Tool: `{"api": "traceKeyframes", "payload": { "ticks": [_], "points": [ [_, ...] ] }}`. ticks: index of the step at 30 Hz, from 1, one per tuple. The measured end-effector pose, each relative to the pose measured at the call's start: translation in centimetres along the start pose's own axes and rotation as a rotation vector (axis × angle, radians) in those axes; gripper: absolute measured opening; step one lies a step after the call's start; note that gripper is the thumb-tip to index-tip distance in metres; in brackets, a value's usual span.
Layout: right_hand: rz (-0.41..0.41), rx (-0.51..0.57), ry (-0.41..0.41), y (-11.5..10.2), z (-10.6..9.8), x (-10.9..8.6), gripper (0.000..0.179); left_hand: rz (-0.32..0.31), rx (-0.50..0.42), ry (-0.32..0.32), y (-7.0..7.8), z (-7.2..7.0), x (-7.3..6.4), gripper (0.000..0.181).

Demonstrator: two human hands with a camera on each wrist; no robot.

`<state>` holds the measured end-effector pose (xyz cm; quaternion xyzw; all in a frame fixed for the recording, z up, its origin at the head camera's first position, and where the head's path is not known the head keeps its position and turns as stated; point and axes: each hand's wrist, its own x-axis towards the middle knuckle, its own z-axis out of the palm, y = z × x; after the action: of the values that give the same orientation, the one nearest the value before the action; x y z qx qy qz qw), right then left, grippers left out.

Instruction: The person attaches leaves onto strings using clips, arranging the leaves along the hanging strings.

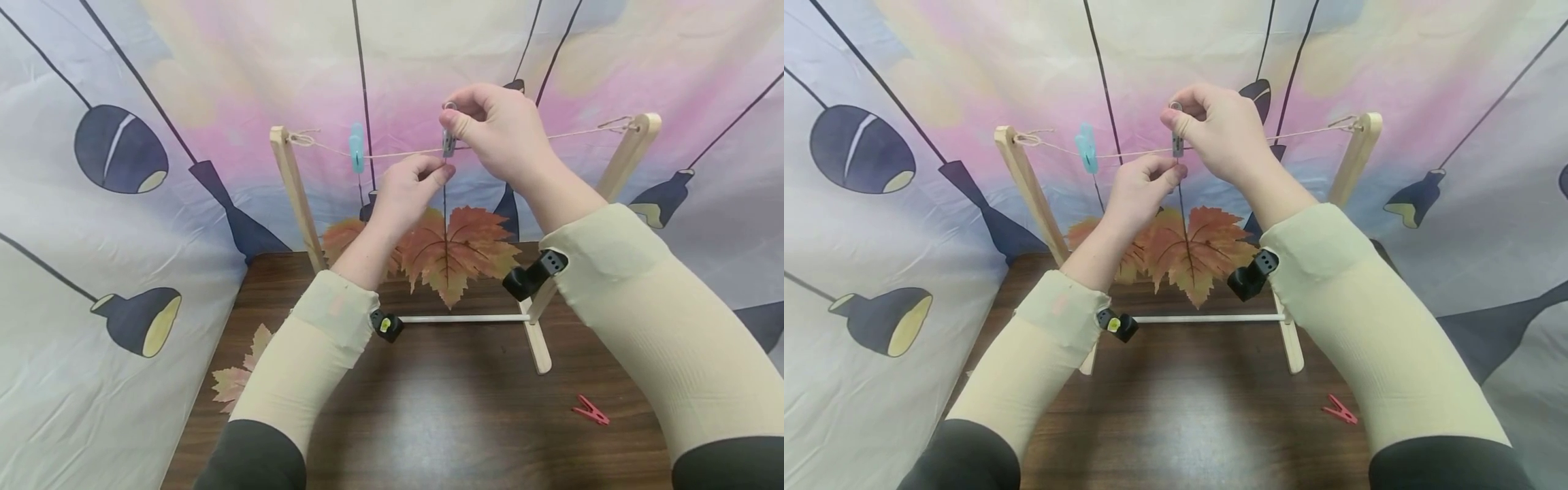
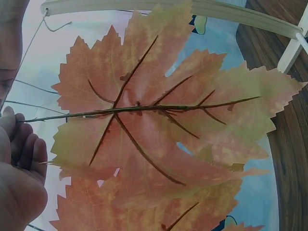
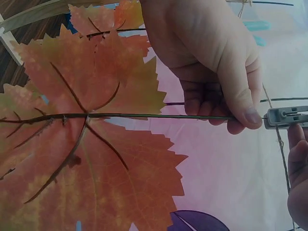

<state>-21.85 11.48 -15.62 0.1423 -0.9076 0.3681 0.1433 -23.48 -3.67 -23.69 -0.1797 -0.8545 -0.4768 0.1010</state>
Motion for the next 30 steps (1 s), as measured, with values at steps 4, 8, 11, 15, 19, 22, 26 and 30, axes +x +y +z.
{"api": "traceKeyframes", "payload": {
  "ticks": [4,8,11,15,19,22,26,30],
  "points": [
    [0.0,-0.005,-0.009,0.09,-0.02,-0.03,0.045,-0.002,-0.039,0.009,-0.08,0.09,-0.02,0.031],
    [-0.002,-0.002,-0.009,0.16,-0.03,-0.04,0.046,-0.024,-0.068,0.013,-0.15,0.16,-0.03,0.028],
    [0.001,0.004,-0.009,0.2,-0.07,-0.04,0.046,-0.027,-0.08,0.014,-0.21,0.22,-0.07,0.027],
    [-0.001,0.005,-0.022,0.3,-0.08,-0.06,0.045,-0.023,-0.096,0.011,-0.25,0.29,-0.08,0.027],
    [-0.019,0.002,-0.033,0.33,0.0,-0.12,0.043,-0.017,-0.103,0.021,-0.15,0.3,-0.01,0.025],
    [-0.031,0.009,-0.047,0.32,0.07,-0.2,0.043,-0.017,-0.11,0.026,-0.08,0.29,0.06,0.024],
    [-0.027,0.028,-0.086,0.34,0.05,-0.31,0.045,-0.029,-0.129,0.022,-0.22,0.3,0.06,0.025],
    [-0.015,0.038,-0.115,0.34,-0.05,-0.35,0.047,-0.032,-0.143,0.015,-0.57,0.34,-0.09,0.025]
  ]
}}
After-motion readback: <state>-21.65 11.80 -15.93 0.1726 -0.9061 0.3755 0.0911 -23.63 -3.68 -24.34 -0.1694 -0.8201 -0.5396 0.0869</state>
